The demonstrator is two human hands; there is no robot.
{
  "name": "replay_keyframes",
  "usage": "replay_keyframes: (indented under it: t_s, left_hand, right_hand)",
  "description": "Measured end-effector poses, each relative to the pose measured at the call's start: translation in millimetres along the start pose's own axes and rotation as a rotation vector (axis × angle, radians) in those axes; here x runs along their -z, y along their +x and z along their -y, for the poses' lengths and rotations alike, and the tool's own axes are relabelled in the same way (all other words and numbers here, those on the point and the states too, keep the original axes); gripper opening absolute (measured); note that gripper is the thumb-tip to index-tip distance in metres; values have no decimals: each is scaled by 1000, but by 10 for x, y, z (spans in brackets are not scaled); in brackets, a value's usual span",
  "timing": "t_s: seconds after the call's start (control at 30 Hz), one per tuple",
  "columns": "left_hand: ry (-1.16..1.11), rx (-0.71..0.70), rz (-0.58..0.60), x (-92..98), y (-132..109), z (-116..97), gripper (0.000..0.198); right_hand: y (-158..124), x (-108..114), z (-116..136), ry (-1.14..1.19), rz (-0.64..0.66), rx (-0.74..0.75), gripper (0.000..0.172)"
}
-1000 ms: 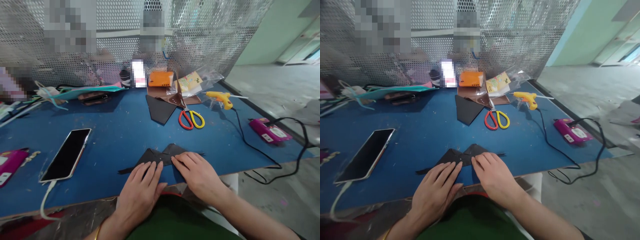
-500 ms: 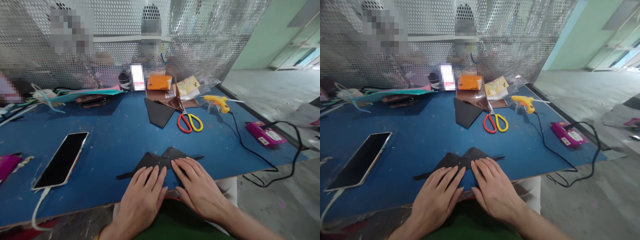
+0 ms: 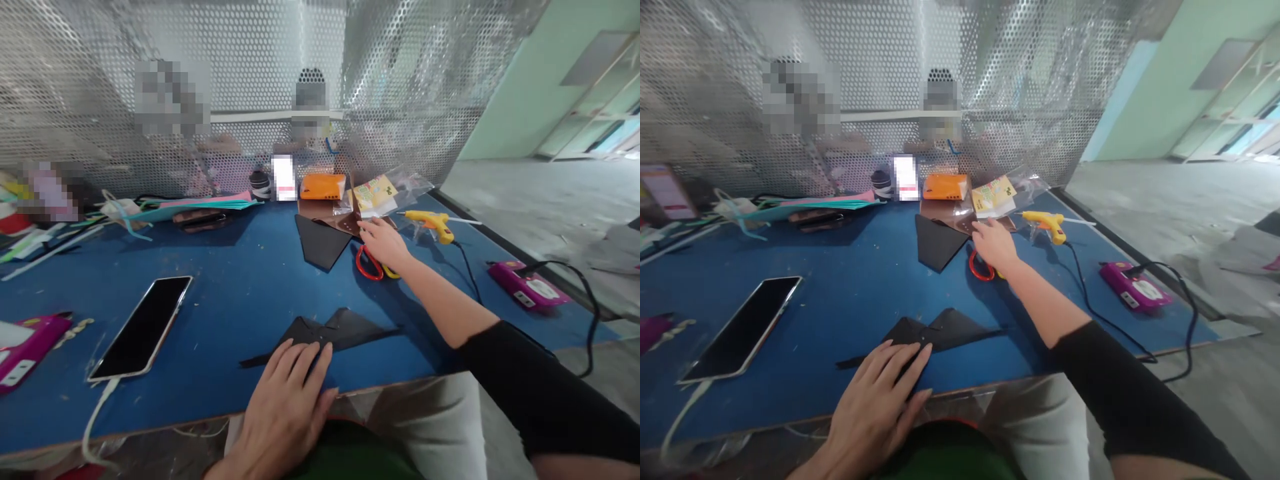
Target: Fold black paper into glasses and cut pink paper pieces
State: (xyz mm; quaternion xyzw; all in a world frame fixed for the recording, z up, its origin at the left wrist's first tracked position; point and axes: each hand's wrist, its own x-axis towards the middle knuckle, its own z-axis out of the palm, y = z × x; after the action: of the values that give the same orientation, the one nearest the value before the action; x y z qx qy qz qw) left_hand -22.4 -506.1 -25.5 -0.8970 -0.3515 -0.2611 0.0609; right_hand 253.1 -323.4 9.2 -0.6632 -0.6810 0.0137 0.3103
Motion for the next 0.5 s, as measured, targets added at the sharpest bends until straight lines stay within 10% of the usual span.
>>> replay_keyframes:
  t_s: [0.27,0.5]
  left_hand:
    - [-271,148,-87,304,303,310,35]
    - [-1193,914,-136,308,1254,636,60]
  right_hand:
    - [137,-119,-122,194,-124,-9,30]
    - [-141,-62,280,482,-188,96,33]
